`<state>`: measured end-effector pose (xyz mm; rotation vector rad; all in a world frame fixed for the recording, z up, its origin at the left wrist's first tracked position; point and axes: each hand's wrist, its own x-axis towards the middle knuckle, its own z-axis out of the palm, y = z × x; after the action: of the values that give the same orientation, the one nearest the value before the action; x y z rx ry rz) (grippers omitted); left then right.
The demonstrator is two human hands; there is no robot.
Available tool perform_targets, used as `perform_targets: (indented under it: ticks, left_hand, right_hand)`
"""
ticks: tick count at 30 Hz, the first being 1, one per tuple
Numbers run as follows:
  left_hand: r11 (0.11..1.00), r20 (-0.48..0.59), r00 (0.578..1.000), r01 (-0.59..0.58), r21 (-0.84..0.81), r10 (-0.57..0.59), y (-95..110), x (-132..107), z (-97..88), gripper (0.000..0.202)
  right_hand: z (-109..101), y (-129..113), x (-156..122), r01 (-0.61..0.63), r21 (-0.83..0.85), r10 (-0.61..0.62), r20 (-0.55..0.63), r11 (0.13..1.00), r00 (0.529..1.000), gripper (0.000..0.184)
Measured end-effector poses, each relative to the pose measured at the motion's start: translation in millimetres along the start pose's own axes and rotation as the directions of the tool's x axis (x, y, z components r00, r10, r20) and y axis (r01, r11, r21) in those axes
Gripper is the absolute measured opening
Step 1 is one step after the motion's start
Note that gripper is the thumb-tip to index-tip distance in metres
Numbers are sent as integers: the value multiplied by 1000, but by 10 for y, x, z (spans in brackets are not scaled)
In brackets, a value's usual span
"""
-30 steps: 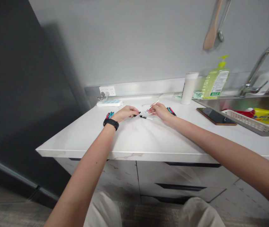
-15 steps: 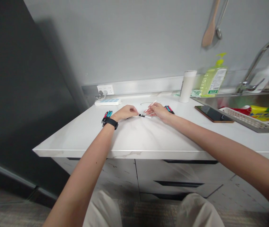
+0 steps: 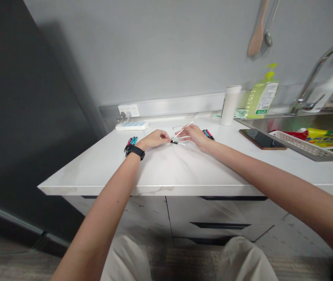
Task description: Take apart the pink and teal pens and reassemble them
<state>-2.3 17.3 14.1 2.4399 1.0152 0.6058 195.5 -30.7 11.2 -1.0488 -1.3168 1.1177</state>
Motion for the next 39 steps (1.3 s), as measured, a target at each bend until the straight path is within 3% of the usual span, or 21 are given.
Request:
perform_targets:
  ticks: [4, 7, 9, 11, 14, 17, 24, 29, 32, 39]
  left_hand:
    - [978, -75, 997, 46, 204, -32, -72, -14, -27, 14]
    - [962, -85, 996, 56, 268, -35, -94, -22, -37, 15]
    - [960, -75, 996, 67, 272, -49, -94, -21, -36, 16]
    - [957, -68, 996, 77, 279, -60, -93, -17, -31, 16]
    - [953, -66, 996, 76, 293, -59, -99, -14, -20, 16]
    - [956, -63, 997, 68, 286, -52, -115, -17, -6, 15]
    - [958, -64, 997, -24, 285, 45, -109, -17, 9, 22]
    - [960, 4, 995, -93, 265, 96, -66, -19, 13, 28]
    - [964, 37, 996, -88, 249, 81, -68, -15, 21, 29]
    - [964, 30, 994, -111, 243, 107, -92, -4, 39, 25]
  right_hand:
    - [-62, 9, 64, 57, -36, -60, -76, 998, 995, 9]
    - [-71, 73, 82, 91, -245, -87, 26, 965, 996, 11]
    - [-52, 120, 54, 187, -470, -118, 171, 862, 978, 18]
    - [-24, 144, 2, 320, -652, -168, 286, 687, 943, 24]
    - [12, 129, -76, 399, -769, -201, 346, 499, 917, 27]
    - [22, 97, -110, 392, -819, -182, 347, 419, 920, 23]
    - [11, 100, -117, 377, -859, -132, 354, 346, 926, 23]
    - [10, 101, -124, 372, -859, -121, 352, 353, 928, 21]
    - [1, 115, -103, 389, -849, -144, 361, 357, 921, 20]
    - [-46, 190, -20, 399, -881, -248, 339, 255, 908, 21]
